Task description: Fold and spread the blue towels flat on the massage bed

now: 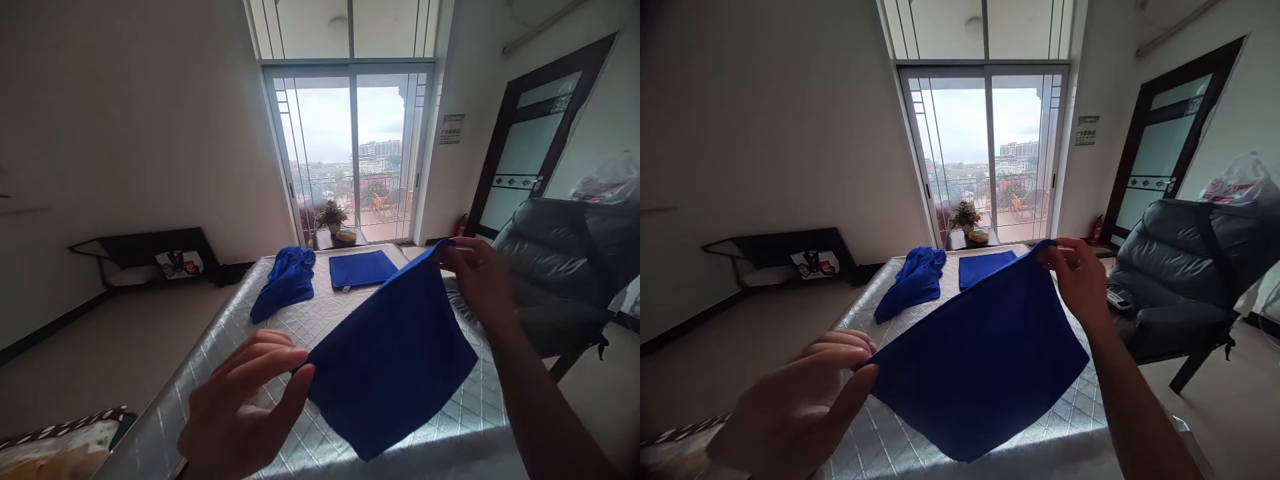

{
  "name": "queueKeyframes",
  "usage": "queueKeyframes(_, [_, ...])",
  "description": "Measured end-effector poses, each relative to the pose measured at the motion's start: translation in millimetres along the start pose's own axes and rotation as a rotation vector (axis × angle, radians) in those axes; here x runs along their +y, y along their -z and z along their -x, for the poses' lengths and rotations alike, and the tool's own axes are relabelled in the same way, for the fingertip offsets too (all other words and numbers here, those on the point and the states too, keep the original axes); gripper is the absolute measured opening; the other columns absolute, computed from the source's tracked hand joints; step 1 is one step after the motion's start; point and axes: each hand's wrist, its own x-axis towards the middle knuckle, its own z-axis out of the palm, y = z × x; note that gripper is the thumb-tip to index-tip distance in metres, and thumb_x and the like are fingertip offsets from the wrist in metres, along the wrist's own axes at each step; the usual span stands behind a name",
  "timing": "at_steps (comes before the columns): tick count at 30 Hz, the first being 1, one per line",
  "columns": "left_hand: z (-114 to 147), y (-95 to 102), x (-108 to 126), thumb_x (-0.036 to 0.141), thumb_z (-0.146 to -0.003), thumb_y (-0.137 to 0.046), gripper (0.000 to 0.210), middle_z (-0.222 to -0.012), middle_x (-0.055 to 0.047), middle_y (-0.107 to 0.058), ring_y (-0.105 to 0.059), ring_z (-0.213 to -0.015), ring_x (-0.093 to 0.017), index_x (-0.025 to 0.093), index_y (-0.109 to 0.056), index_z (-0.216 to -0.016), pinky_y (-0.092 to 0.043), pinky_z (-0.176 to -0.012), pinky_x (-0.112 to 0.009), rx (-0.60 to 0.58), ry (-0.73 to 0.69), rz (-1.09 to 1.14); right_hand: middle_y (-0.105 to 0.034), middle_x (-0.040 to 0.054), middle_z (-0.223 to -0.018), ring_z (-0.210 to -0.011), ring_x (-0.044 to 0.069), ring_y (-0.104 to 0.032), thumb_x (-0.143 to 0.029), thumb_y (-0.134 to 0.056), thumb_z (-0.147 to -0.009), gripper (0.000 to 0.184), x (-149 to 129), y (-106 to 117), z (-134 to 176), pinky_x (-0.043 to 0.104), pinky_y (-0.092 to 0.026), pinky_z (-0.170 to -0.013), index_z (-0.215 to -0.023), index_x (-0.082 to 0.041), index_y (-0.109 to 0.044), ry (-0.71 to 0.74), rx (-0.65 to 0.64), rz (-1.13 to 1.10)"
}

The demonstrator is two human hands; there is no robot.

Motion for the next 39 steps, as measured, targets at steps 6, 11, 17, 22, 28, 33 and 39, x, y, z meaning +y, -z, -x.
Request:
queueKeyframes(6, [7.9,-6.7,-44.6,0.033,-0.088,-0.067,0.013,-0.079,0.001,-0.074,-0.069,-0.073,-0.016,0.024,-0.072,-0.097,-0.057,-0.078,-0.031,0.024,0.176,-0.140,-0.078,0.0071,-0.101,-0.095,0.022,-0.073,-0.035,-0.058,-0.096,0.026,37.3,-138.6,-17.4,0.036,-0.054,-0.088,-0.117,-0.021,-0.064,0.049,-0.390,0.253])
queueKeyframes(11, [73.5,2.7,-100.2,0.043,-0.089,-0.054,0.028,-0.076,0.001,-0.073,-0.070,-0.070,-0.018,0.025,-0.070,-0.104,-0.052,-0.066,-0.027,-0.263,0.666,-0.328,-0.071,0.0084,-0.126,-0.114,0.023,-0.067,-0.022,-0.058,-0.095,0.041,77.0,-188.8,56.6,0.033,-0.050,-0.095,-0.135,-0.025,-0.056,0.165,-0.828,0.408])
queueKeyframes(17, [151.7,14.6,-133.0,0.042,-0.089,-0.046,0.033,-0.082,-0.002,-0.078,-0.072,-0.073,-0.020,0.025,-0.072,-0.099,-0.049,-0.066,-0.026,-0.525,0.990,-0.328,-0.072,0.0055,-0.091,-0.090,0.022,-0.069,-0.025,-0.054,-0.094,0.019,127.8,-71.7,157.6,0.033,-0.051,-0.084,-0.087,-0.026,-0.071,0.167,-1.152,0.650])
queueKeyframes(22, [167.4,23.9,-136.2,0.054,-0.084,-0.051,0.038,-0.080,-0.001,-0.079,-0.071,-0.068,-0.020,0.025,-0.074,-0.093,-0.052,-0.067,-0.027,-0.465,1.024,-0.296,-0.071,0.0059,-0.101,-0.097,0.024,-0.068,-0.030,-0.054,-0.091,0.017,147.9,20.6,193.4,0.038,-0.054,-0.087,-0.091,-0.033,-0.070,-0.082,-1.080,0.630])
queueKeyframes(28, [169.5,25.9,-139.0,0.068,-0.078,-0.059,0.050,-0.089,-0.004,-0.080,-0.074,-0.079,-0.024,0.023,-0.075,-0.091,-0.056,-0.068,-0.029,-0.391,1.102,-0.165,-0.070,0.0027,-0.095,-0.081,0.019,-0.069,-0.026,-0.057,-0.087,0.014,160.1,45.0,201.4,0.031,-0.055,-0.075,-0.087,-0.033,-0.069,-0.107,-1.075,0.583])
queueKeyframes(33, [170.3,31.2,-138.7,0.071,-0.074,-0.063,0.055,-0.103,-0.006,-0.080,-0.073,-0.101,-0.030,0.023,-0.078,-0.096,-0.059,-0.086,-0.035,-0.360,1.149,-0.032,-0.069,0.0007,-0.089,-0.074,0.013,-0.068,-0.019,-0.055,-0.087,0.015,161.1,42.8,202.6,0.022,-0.054,-0.068,-0.090,-0.027,-0.069,0.055,-1.093,0.593])
queueKeyframes(39, [178.8,37.4,-143.3,0.060,-0.072,-0.070,0.051,-0.111,-0.005,-0.079,-0.072,-0.109,-0.030,0.025,-0.077,-0.108,-0.056,-0.099,-0.042,-0.367,1.100,-0.014,-0.071,0.0048,-0.095,-0.085,0.016,-0.072,-0.012,-0.049,-0.092,0.022,154.8,39.1,210.4,0.024,-0.060,-0.073,-0.088,-0.025,-0.066,0.395,-0.906,0.570])
